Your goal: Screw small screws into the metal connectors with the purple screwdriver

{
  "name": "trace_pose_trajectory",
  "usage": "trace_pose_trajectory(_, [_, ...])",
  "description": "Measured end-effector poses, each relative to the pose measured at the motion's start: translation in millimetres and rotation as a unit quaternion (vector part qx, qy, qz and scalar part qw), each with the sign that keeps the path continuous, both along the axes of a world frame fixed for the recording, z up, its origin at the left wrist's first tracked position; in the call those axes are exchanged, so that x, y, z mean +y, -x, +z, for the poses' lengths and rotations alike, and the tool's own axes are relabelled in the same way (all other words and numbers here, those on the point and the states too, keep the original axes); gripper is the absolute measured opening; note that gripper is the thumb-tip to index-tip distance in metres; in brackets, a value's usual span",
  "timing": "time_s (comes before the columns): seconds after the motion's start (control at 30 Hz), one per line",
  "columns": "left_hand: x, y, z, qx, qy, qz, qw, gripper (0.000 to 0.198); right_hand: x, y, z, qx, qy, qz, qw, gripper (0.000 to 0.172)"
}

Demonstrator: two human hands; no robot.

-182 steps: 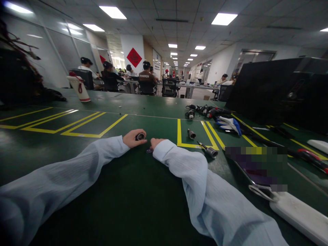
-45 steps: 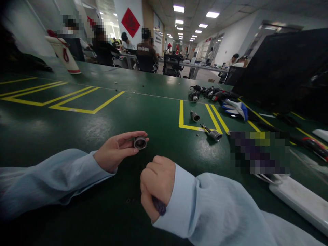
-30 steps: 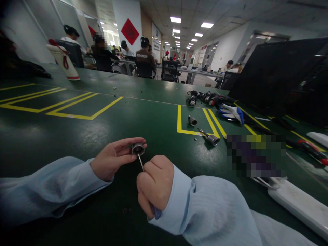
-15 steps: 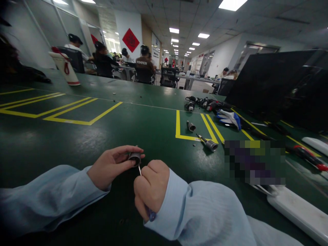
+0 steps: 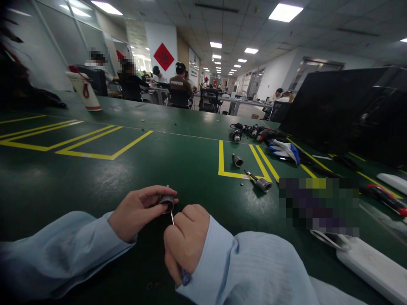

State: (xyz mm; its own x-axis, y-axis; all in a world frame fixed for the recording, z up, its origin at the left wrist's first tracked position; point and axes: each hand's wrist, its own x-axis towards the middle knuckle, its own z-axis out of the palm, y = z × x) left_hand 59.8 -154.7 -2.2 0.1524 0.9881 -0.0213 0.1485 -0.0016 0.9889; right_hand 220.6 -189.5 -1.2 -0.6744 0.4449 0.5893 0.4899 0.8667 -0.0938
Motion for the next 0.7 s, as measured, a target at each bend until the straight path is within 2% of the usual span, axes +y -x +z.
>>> trace_pose_trajectory(0.13, [1.3, 1.0, -2.1, -0.007, -0.005, -0.003, 1.000, 0.026, -1.5, -0.9, -1.0, 0.008, 0.005, -0.003, 1.000, 0.015])
trace_pose_trajectory(0.37, [2.0, 1.3, -4.4, 0.011, -0.002, 0.007, 1.000, 0.027, -0.7, 2.2, -4.8, 0.011, -0.026, -0.017, 0.999, 0.018])
trace_pose_trajectory(0.7, [3.3, 0.4, -2.4, 0.000, -0.006, 0.022, 1.000, 0.028, -0.3, 0.4, -4.7, 0.011, -0.024, -0.011, 1.000, 0.020])
